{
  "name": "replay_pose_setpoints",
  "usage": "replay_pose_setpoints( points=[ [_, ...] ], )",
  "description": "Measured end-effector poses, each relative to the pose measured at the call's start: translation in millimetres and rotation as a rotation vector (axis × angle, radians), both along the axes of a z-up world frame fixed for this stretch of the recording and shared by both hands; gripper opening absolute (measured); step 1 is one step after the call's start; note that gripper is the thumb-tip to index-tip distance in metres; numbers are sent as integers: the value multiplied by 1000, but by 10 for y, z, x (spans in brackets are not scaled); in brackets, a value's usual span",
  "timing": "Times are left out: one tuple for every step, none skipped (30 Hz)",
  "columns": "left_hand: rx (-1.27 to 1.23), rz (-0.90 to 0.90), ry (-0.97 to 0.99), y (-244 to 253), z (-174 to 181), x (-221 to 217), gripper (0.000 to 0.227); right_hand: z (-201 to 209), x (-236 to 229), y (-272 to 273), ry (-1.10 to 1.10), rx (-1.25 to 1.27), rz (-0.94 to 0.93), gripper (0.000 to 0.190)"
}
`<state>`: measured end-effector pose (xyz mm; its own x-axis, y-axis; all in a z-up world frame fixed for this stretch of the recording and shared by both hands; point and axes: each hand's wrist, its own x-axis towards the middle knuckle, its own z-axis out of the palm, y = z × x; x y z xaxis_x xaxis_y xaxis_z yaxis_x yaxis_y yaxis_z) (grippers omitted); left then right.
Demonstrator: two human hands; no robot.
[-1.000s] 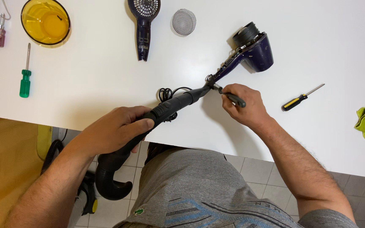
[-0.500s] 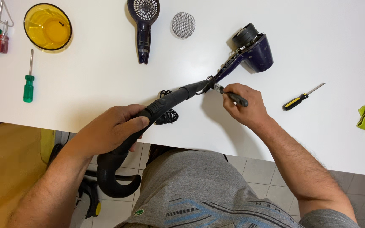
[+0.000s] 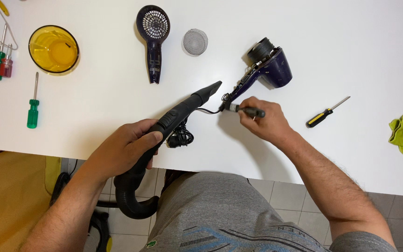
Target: The person uses a vacuum cleaner nozzle and a small brush to clean dust and debris from the interior and exterior of two disassembled hair dryers and their filters on a white workbench.
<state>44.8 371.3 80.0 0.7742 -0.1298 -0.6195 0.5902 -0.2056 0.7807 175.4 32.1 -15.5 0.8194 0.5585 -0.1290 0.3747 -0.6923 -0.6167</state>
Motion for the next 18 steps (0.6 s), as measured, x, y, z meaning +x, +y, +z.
replay_pose_setpoints(
  points=[
    [0,-1,1,-20,37,22,49,-30,71,-50,1,0,-1,16],
    [27,3,5,-44,77,33,50,-65,142,-96,-78,9,-61,17],
    [53,6,8,-69,117,48,50,-101,214,-143,-156,18,-121,19],
    [55,8,13,-97,122,48,50,-85,268,-170,-152,20,-119,19],
    [61,3,10,-126,130,51,51,-68,323,-198,-213,-7,-154,16],
    [70,0,4,-144,140,67,52,-52,406,-206,-277,-30,-187,15],
    [75,5,4,-151,124,75,52,-44,407,-124,-277,-24,-183,15],
    [74,8,-5,-169,106,81,52,-35,388,-63,-232,-24,-125,17],
    [73,11,-15,-189,87,88,53,-26,371,-4,-188,-23,-67,20],
    [76,13,-13,-218,106,98,53,-34,364,29,-186,-20,-65,20],
    [73,28,-18,-247,126,110,52,-40,360,62,-136,-16,-33,19],
    [71,43,-26,-273,144,135,52,-49,375,101,-89,-11,1,18],
    [76,46,-27,-294,163,171,52,-88,482,63,-90,-6,4,18],
    [96,52,-4,-320,187,182,52,-133,559,21,-177,-101,-15,16],
    [116,57,19,-348,210,193,51,-179,637,-21,-264,-195,-33,14],
    [121,61,25,-377,216,207,51,-203,623,19,-259,-189,-29,14],
    [123,67,28,-407,225,220,51,-224,608,57,-255,-208,23,17],
    [126,73,25,-435,231,240,51,-240,604,96,-257,-225,74,21]
  ],
)
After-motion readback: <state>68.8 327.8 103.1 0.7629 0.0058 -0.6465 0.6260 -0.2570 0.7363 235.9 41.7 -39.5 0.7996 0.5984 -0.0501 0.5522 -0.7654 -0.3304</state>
